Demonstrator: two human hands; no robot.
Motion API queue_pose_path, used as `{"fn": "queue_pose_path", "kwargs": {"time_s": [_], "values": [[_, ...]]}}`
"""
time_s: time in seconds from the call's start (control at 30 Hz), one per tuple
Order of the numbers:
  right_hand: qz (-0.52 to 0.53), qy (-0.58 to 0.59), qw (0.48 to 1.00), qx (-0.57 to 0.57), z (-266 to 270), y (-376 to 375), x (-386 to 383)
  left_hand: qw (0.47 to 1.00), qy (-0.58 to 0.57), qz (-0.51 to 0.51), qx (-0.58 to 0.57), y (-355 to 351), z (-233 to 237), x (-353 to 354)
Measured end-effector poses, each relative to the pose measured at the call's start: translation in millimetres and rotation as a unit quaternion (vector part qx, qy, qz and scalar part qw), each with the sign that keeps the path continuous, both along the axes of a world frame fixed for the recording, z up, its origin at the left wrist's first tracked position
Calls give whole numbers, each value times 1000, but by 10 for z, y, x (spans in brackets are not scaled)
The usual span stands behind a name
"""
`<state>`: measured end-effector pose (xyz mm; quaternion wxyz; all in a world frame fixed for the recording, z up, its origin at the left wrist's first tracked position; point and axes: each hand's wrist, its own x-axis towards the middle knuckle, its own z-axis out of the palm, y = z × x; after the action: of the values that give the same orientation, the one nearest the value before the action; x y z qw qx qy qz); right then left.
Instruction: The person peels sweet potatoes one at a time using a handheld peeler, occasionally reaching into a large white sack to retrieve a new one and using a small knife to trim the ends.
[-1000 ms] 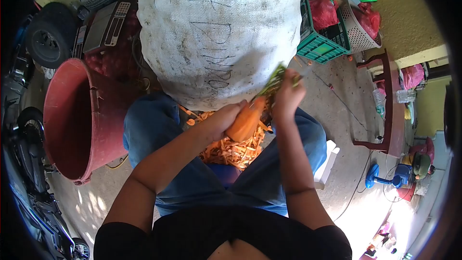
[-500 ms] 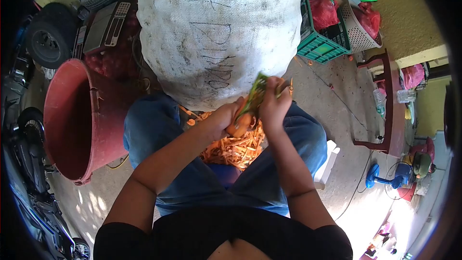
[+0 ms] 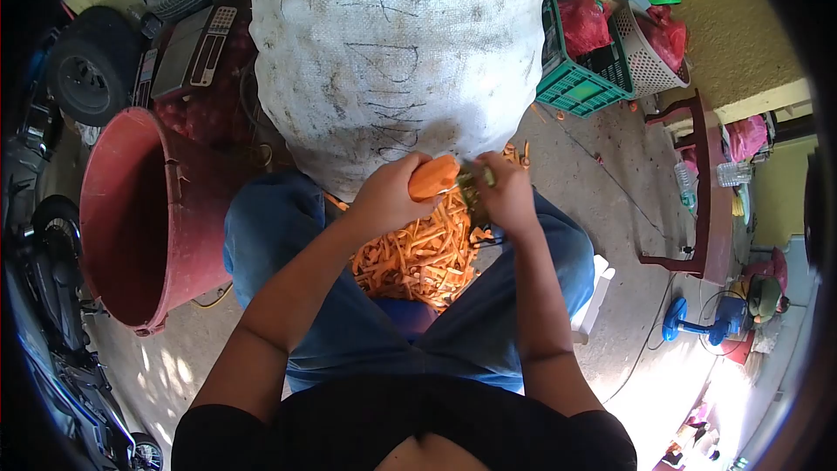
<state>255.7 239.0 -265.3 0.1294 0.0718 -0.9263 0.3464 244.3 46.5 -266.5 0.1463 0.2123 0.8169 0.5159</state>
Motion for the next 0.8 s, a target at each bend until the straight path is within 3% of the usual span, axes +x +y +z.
{"fn": "queue_pose_path", "kwargs": {"time_s": [0.07,0.33,0.5,0.73,0.8], "values": [[69,-46,996,-12,5,-92,39,1000,2,23,19,2,24,-8],[67,-82,993,60,-91,-102,43,1000,16,6,14,46,26,19],[64,-66,995,-39,-183,-131,25,996,83,-4,18,41,21,59],[52,-77,995,-37,-367,-132,-55,999,24,-2,27,3,151,121],[-74,-192,972,115,-608,-31,-158,970,89,-221,44,62,264,300]]}}
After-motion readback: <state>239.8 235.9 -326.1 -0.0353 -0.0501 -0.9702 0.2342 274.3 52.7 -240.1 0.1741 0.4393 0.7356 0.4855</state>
